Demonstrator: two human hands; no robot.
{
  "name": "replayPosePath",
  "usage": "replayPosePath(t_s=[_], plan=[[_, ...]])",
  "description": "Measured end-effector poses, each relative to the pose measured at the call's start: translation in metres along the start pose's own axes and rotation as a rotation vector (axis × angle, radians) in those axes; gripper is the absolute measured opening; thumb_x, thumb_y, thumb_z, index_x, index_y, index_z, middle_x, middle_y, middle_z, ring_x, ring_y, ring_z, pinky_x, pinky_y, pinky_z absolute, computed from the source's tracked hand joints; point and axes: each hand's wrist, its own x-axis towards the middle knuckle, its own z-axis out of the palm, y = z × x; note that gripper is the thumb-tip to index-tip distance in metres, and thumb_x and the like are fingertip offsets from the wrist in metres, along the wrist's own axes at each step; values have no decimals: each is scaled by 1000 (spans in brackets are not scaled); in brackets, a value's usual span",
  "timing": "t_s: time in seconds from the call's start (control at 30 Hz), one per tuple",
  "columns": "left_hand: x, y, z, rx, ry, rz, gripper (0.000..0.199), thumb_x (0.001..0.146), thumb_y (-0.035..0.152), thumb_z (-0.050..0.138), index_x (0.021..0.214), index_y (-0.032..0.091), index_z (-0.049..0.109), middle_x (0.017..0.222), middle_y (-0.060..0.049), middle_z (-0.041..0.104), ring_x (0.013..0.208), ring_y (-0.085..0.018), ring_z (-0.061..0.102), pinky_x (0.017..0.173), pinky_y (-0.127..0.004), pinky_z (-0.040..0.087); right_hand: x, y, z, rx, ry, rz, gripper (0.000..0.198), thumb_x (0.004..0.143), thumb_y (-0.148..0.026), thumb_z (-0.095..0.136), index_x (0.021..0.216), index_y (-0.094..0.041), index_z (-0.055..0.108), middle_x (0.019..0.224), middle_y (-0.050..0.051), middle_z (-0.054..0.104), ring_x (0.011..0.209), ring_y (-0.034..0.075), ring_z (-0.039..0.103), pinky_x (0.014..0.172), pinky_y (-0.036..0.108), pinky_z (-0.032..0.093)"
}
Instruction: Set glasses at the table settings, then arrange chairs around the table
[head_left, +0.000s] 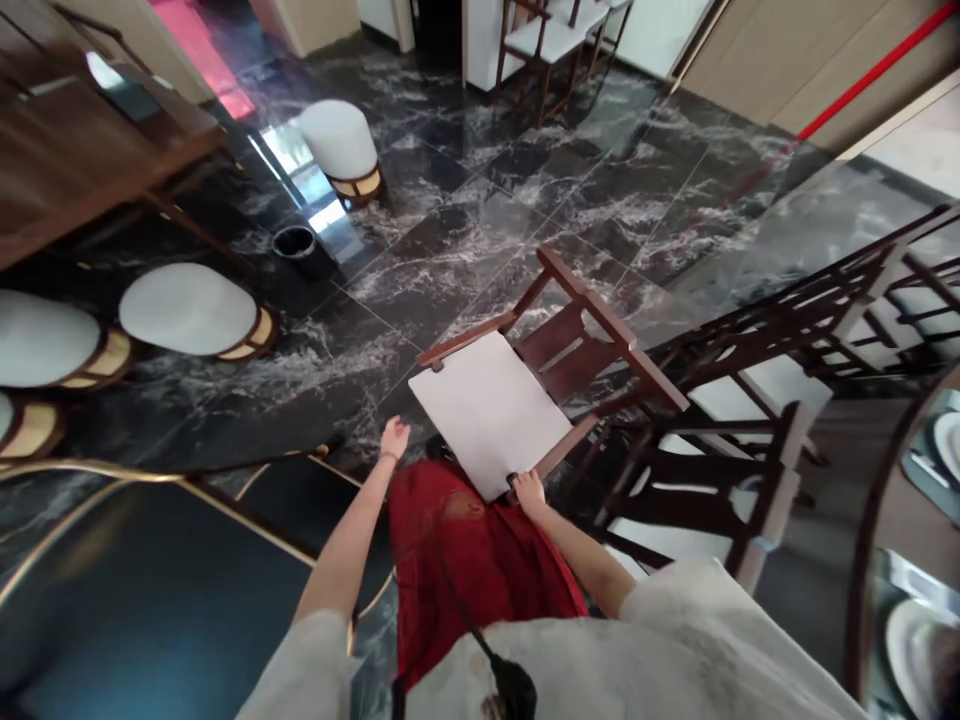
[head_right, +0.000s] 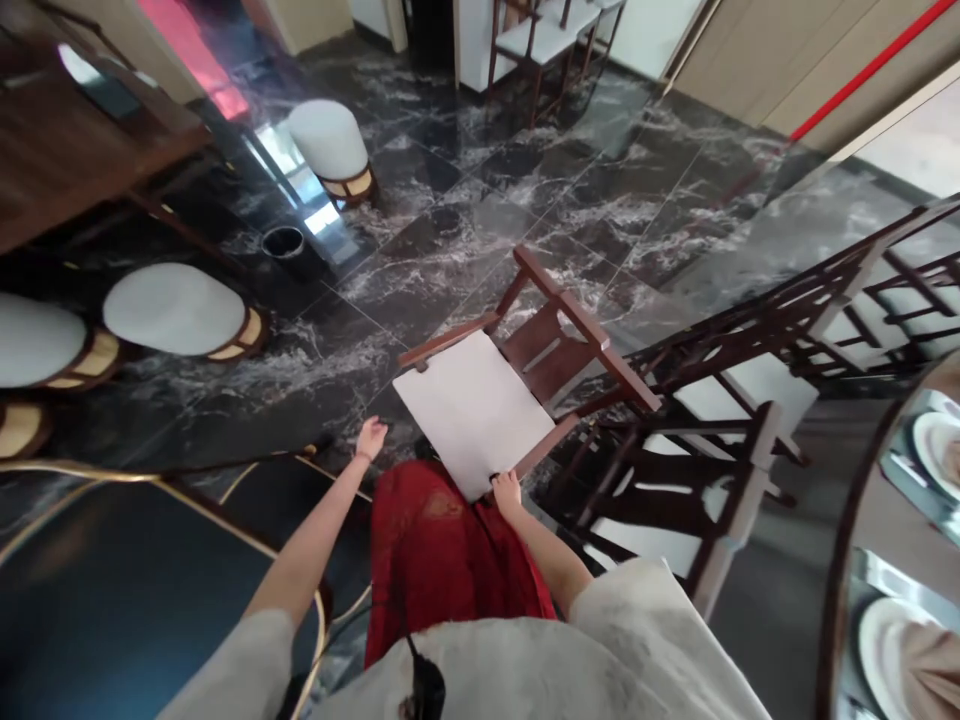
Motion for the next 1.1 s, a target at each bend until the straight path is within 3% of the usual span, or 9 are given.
replayPosePath(t_s=[0.07, 0.17, 0.2, 0.27, 0.37, 0.53, 0.73, 0.9, 1.1], plan=[[8, 19, 21, 103, 13, 138, 61, 85, 22, 61, 144, 20, 46, 156, -18, 44, 149, -26, 37, 123, -44, 34, -27, 3, 23, -11, -29, 35, 46, 93, -7, 39, 126, -14, 70, 138, 19, 61, 138, 30, 50, 117, 53, 33], [20, 34, 43, 552, 12, 478, 76, 82, 16, 61, 154, 19, 35, 168, -20, 23, 158, -33, 12, 126, -60, 16, -60, 11, 57, 0, -30, 114, 50, 90, -8, 40, 128, -20, 70, 142, 18, 59, 141, 32, 47, 114, 59, 36], [26, 35, 48, 714, 9, 539, 79, 82, 17, 62, 156, 18, 32, 167, -23, 23, 158, -36, 12, 124, -65, 16, -67, 14, 68, 16, -13, 119, 50, 90, -10, 41, 129, -22, 70, 143, 17, 58, 142, 31, 46, 114, 59, 36], [40, 34, 54, 905, 16, 491, 81, 83, 24, 64, 156, 14, 29, 160, -29, 33, 153, -40, 25, 118, -66, 27, -77, 20, 86, 59, 51, 107, 50, 90, -15, 42, 131, -23, 69, 146, 14, 56, 146, 30, 42, 118, 57, 34], [63, 25, 54, 1006, 65, 404, 67, 88, 28, 58, 147, 5, 36, 143, -31, 50, 135, -39, 49, 108, -53, 44, -81, 21, 103, 152, 178, 131, 48, 94, -24, 41, 135, -23, 66, 151, 12, 52, 151, 28, 32, 124, 57, 25], [70, 1, 43, 1108, 81, 484, 49, 87, 10, 49, 135, 1, 44, 135, -31, 53, 129, -35, 54, 104, -44, 48, -80, 12, 113, 195, 320, 253, 57, 92, -20, 44, 148, -22, 53, 167, 9, 25, 157, 28, 15, 127, 60, 8], [22, -52, 30, 1077, 103, 392, 48, 87, 7, 51, 133, -4, 43, 135, -33, 53, 129, -36, 55, 102, -47, 50, -98, 34, 119, 88, 220, 197, 56, 92, -10, 38, 145, -16, 55, 170, 9, 13, 159, 25, 7, 127, 62, 5], [-37, -96, 38, 971, 138, 289, 50, 90, 2, 41, 138, -8, 38, 140, -36, 49, 133, -35, 51, 105, -49, 48, -116, 61, 122, 16, 167, 182, 54, 89, -7, 40, 139, -11, 62, 165, 15, 26, 158, 27, 7, 127, 61, 4], [-90, -152, 38, 961, 177, 167, 55, 89, 2, 43, 142, -11, 31, 144, -37, 44, 136, -35, 47, 106, -48, 48, -138, 86, 131, 14, 138, 28, 55, 86, -4, 42, 139, -4, 60, 165, 19, 25, 158, 26, 7, 129, 53, 3]])
